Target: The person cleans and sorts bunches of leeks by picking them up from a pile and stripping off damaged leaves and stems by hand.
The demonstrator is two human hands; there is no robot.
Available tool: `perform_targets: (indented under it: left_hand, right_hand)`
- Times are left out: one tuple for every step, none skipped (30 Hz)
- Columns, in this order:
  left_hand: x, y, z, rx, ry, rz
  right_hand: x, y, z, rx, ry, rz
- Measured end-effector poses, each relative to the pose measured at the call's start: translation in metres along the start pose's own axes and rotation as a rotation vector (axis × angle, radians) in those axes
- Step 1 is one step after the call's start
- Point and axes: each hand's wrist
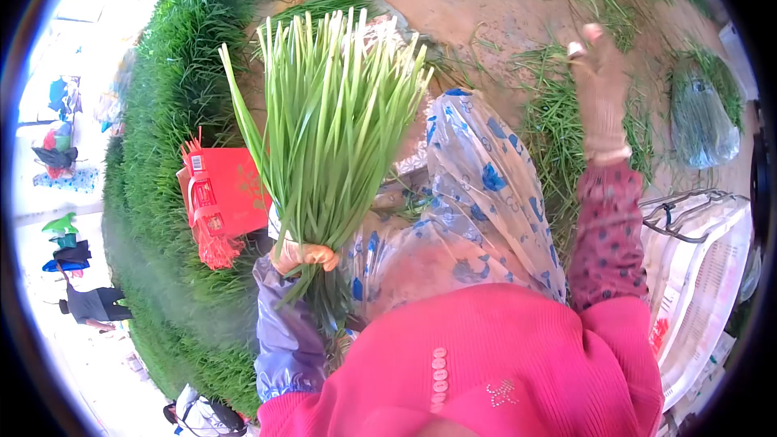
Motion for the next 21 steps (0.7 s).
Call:
perform_targets:
  left_hand:
    - [-0.001, 0.010, -0.003, -0.001, 0.003, 0.003]
    - [0.005, 0.007, 0.003, 0.218, 0.001, -0.014]
    - [0.003, 0.000, 0.012, 0.380, 0.017, 0.079]
    - [0.007, -0.023, 0.029, 0.537, 0.048, 0.171]
    - [0.012, -0.062, 0.045, 0.539, 0.050, 0.168]
    - [0.017, -0.095, 0.055, 0.757, -0.042, 0.266]
    - [0.020, -0.110, 0.057, 0.971, -0.135, 0.366]
    - [0.027, -0.103, 0.053, 1.627, -0.525, 0.151]
    - [0.024, -0.101, 0.042, 1.614, -0.514, 0.155]
    - [0.021, -0.100, 0.030, 1.518, -0.325, 0.314]
    - [0.019, -0.103, 0.022, 1.408, -0.137, 0.462]
    - [0.022, -0.117, 0.019, 1.420, -0.229, 0.490]
    - [0.025, -0.116, 0.008, 1.597, -0.349, 0.499]
    - [0.024, -0.107, -0.007, 1.722, -0.276, 0.551]
    - [0.023, -0.100, -0.023, 1.847, -0.198, 0.601]
    - [0.023, -0.100, -0.033, 1.833, -0.192, 0.600]
    - [0.024, -0.103, -0.044, 1.845, -0.188, 0.621]
    - [0.023, -0.106, -0.051, 1.856, -0.184, 0.641]
    - [0.023, -0.108, -0.055, 1.843, -0.180, 0.637]
    - [0.021, -0.110, -0.056, 1.797, -0.191, 0.575]
    - [0.020, -0.112, -0.054, 1.751, -0.204, 0.514]
  right_hand:
    - [-0.024, -0.007, -0.025, 0.450, -0.317, -0.275]
    - [-0.046, -0.016, -0.053, 0.857, -0.595, -0.462]
    - [-0.060, -0.027, -0.076, 1.267, -0.870, -0.640]
    - [-0.075, -0.051, -0.076, 1.413, -1.069, -0.760]
    - [-0.092, -0.075, -0.072, 1.554, -1.272, -0.882]
    - [-0.100, -0.087, -0.081, 1.686, -1.260, -0.936]
    - [-0.109, -0.095, -0.085, 1.816, -1.248, -0.990]
    - [-0.121, -0.109, -0.069, 1.810, -1.265, -0.992]
    - [-0.123, -0.114, -0.065, 1.826, -1.257, -0.994]
    - [-0.124, -0.115, -0.064, 1.831, -1.251, -1.001]
    - [-0.124, -0.114, -0.064, 1.832, -1.245, -1.017]
    - [-0.123, -0.113, -0.065, 1.832, -1.233, -1.035]
    - [-0.121, -0.112, -0.066, 1.829, -1.218, -1.053]
    - [-0.120, -0.110, -0.068, 1.829, -1.209, -1.068]
    - [-0.120, -0.110, -0.069, 1.823, -1.200, -1.084]
    - [-0.119, -0.107, -0.070, 1.822, -1.192, -1.095]
    - [-0.119, -0.106, -0.071, 1.817, -1.191, -1.109]
    - [-0.118, -0.106, -0.072, 1.819, -1.184, -1.120]
    - [-0.117, -0.104, -0.073, 1.818, -1.182, -1.131]
    - [-0.116, -0.103, -0.074, 1.816, -1.177, -1.141]
    - [-0.116, -0.101, -0.076, 1.813, -1.168, -1.153]
Point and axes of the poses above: each hand's wrist, its own x-axis towards the middle knuckle, its own y-axis out of the back of the hand, z = x × y, and after that the axes turned 2 degrees about -x, right-handed
